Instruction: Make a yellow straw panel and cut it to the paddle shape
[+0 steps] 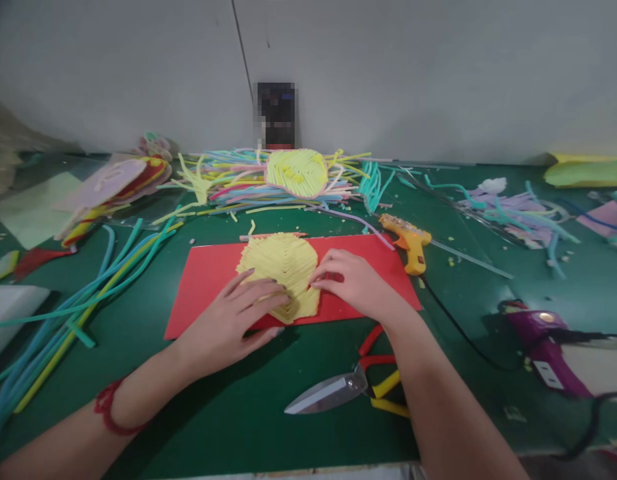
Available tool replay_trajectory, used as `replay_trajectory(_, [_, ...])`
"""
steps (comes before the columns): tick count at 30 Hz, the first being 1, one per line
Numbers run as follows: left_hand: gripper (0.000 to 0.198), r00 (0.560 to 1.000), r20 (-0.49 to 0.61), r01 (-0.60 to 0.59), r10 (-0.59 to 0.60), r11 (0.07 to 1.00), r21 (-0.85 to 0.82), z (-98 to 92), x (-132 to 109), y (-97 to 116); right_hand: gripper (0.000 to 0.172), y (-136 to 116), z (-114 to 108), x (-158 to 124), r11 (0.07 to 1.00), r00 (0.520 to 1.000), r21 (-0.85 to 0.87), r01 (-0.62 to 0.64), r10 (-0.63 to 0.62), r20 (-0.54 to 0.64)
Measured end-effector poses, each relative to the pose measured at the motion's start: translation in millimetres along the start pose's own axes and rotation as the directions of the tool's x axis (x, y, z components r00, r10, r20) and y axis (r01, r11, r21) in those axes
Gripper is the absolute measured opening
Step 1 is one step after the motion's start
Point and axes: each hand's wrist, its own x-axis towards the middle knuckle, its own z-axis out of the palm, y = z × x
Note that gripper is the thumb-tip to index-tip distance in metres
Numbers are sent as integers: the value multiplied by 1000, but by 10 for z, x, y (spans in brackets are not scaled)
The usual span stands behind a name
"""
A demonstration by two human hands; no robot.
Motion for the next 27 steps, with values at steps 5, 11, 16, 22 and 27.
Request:
replay_trajectory(5, [29,998,61,-28,29,1000,-7,21,-6,-10,8,42,40,8,1000,1000,-2,8,-8,23])
replay_trajectory(11, [27,999,44,-2,3,1000,-24,18,-7,-45,6,13,34,7,1000,1000,10,-12,12,20])
replay_trajectory(16, [31,992,-48,115,-114,993,13,28,-2,-83,6,18,-5,-5,999,998,-5,-53,53,-37])
replay_trajectory(22, [58,959,17,278,-284,949,147,39,-13,-124,6,-20,40,0,1000,999,-3,-31,31,-19])
replay_trajectory(27, [69,934,103,321,-342,930,180,115,-40,-123,6,-40,131,10,1000,999,-10,-9,10,47])
